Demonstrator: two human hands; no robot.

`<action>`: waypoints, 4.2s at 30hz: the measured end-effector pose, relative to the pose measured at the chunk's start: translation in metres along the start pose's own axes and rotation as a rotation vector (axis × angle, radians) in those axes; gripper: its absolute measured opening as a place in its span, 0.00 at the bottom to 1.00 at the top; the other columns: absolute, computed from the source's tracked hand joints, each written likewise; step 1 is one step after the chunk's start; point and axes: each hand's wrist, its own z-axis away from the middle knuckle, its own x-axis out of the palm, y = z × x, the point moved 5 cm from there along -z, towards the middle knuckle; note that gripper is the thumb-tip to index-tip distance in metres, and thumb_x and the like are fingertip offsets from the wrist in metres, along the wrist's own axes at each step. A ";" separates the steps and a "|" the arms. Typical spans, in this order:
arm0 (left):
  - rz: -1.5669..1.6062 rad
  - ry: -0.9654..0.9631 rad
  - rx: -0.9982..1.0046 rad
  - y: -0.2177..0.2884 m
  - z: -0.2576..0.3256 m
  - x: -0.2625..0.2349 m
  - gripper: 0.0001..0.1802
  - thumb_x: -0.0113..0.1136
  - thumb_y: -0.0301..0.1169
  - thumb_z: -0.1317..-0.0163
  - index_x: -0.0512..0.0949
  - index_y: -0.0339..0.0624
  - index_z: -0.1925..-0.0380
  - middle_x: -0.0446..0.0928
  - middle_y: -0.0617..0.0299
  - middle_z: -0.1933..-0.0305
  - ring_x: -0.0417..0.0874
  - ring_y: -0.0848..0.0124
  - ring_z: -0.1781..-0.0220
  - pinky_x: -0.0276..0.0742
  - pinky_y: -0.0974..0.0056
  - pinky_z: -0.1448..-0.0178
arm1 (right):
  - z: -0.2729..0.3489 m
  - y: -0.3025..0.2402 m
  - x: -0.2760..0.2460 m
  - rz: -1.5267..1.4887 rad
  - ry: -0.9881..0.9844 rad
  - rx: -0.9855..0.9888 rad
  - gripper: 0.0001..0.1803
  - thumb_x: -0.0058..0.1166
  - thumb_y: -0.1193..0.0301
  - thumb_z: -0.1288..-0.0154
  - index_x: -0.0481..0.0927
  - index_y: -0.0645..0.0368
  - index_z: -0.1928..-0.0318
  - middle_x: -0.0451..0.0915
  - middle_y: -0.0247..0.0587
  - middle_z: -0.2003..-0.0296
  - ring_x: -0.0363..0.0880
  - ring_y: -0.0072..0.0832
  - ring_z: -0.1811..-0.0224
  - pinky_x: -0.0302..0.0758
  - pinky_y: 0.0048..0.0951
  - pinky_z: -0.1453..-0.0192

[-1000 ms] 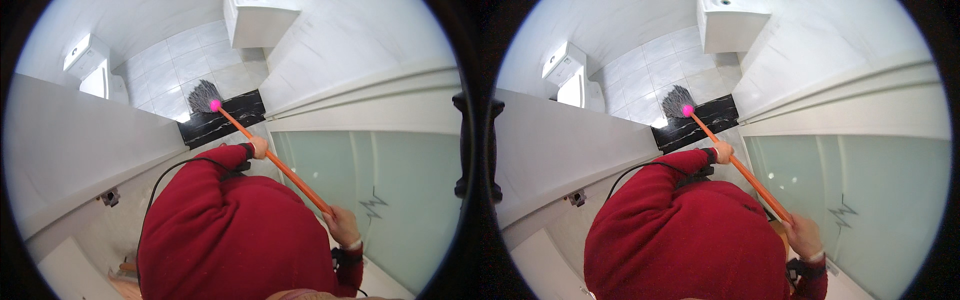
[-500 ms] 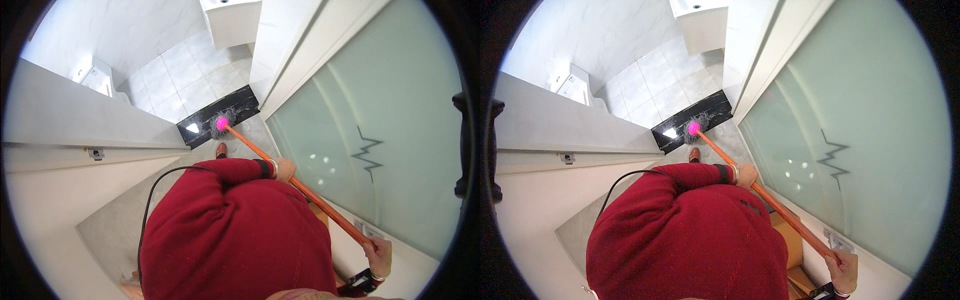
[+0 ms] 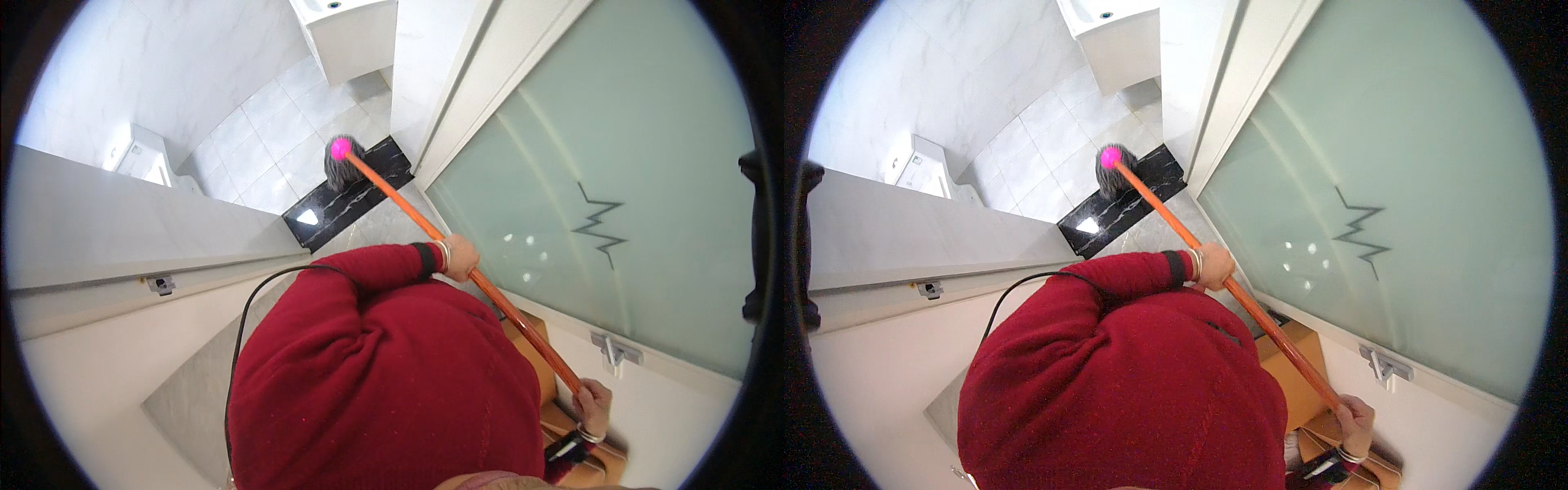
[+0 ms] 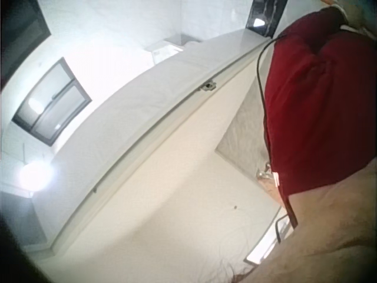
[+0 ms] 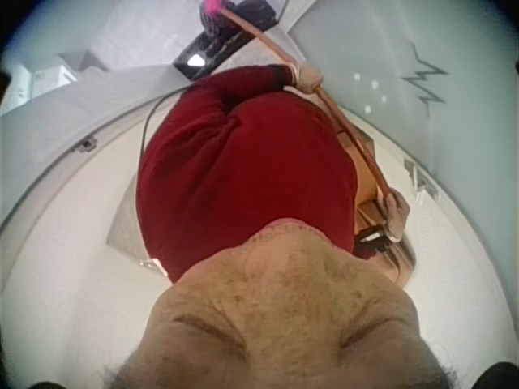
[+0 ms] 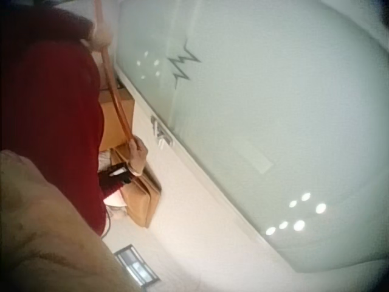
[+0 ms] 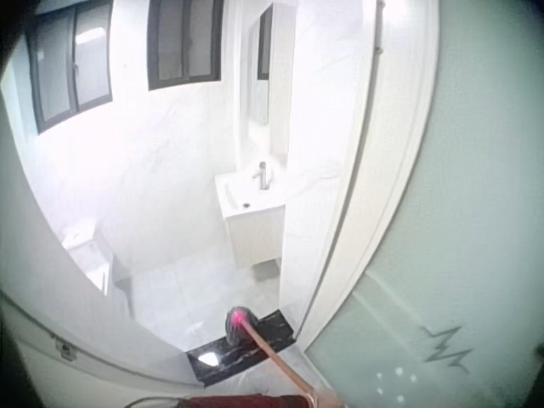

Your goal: The person mops the tiled floor using a mop with a long handle. They move through a bedroom and into a bathroom, cleaning around furniture and along walls.

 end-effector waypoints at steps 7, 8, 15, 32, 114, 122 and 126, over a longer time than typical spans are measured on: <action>-0.115 0.185 -0.142 -0.163 0.015 -0.028 0.09 0.62 0.34 0.61 0.83 0.43 0.78 0.81 0.50 0.75 0.84 0.50 0.68 0.80 0.50 0.64 | -0.047 -0.127 0.147 0.821 -0.021 -0.565 0.11 0.58 0.69 0.39 0.80 0.61 0.58 0.78 0.47 0.77 0.78 0.43 0.76 0.72 0.36 0.71; -0.122 0.129 -0.259 -0.192 0.019 -0.026 0.08 0.62 0.32 0.58 0.84 0.44 0.76 0.82 0.52 0.72 0.85 0.53 0.63 0.80 0.51 0.60 | -0.059 -0.149 0.177 0.850 -0.015 -0.657 0.10 0.58 0.68 0.39 0.80 0.61 0.61 0.78 0.50 0.75 0.77 0.46 0.73 0.73 0.38 0.70; 0.019 0.338 -0.538 -0.233 0.046 0.030 0.13 0.61 0.33 0.49 0.79 0.46 0.62 0.79 0.57 0.56 0.77 0.58 0.46 0.76 0.50 0.49 | -0.115 -0.193 0.287 1.146 -0.141 -0.767 0.13 0.56 0.62 0.38 0.76 0.59 0.71 0.77 0.52 0.79 0.78 0.50 0.75 0.73 0.46 0.71; 0.075 -0.077 -0.050 0.011 -0.053 0.134 0.11 0.63 0.36 0.54 0.85 0.45 0.72 0.82 0.52 0.70 0.84 0.53 0.64 0.79 0.52 0.61 | -0.006 -0.009 0.058 0.901 -0.336 -0.428 0.13 0.56 0.63 0.39 0.78 0.61 0.63 0.78 0.57 0.75 0.78 0.56 0.70 0.71 0.50 0.68; 0.149 0.225 0.085 0.232 -0.163 0.230 0.07 0.63 0.32 0.55 0.81 0.42 0.76 0.80 0.52 0.70 0.80 0.51 0.61 0.76 0.50 0.56 | 0.048 0.196 -0.118 0.369 -0.193 0.081 0.13 0.54 0.67 0.34 0.80 0.67 0.63 0.73 0.45 0.82 0.72 0.29 0.79 0.67 0.31 0.73; 0.219 0.058 -0.120 0.248 -0.186 0.237 0.11 0.64 0.37 0.55 0.83 0.43 0.73 0.82 0.51 0.69 0.83 0.53 0.63 0.79 0.53 0.58 | 0.025 0.149 -0.158 0.867 -0.161 -0.255 0.12 0.61 0.65 0.41 0.81 0.62 0.66 0.77 0.46 0.81 0.79 0.31 0.77 0.72 0.32 0.72; 0.251 0.062 -0.156 0.239 -0.149 0.218 0.10 0.64 0.35 0.58 0.83 0.43 0.76 0.82 0.51 0.72 0.83 0.51 0.66 0.79 0.52 0.61 | 0.013 0.110 -0.140 0.895 -0.397 -0.132 0.13 0.61 0.68 0.43 0.82 0.63 0.59 0.75 0.41 0.82 0.75 0.26 0.79 0.71 0.28 0.72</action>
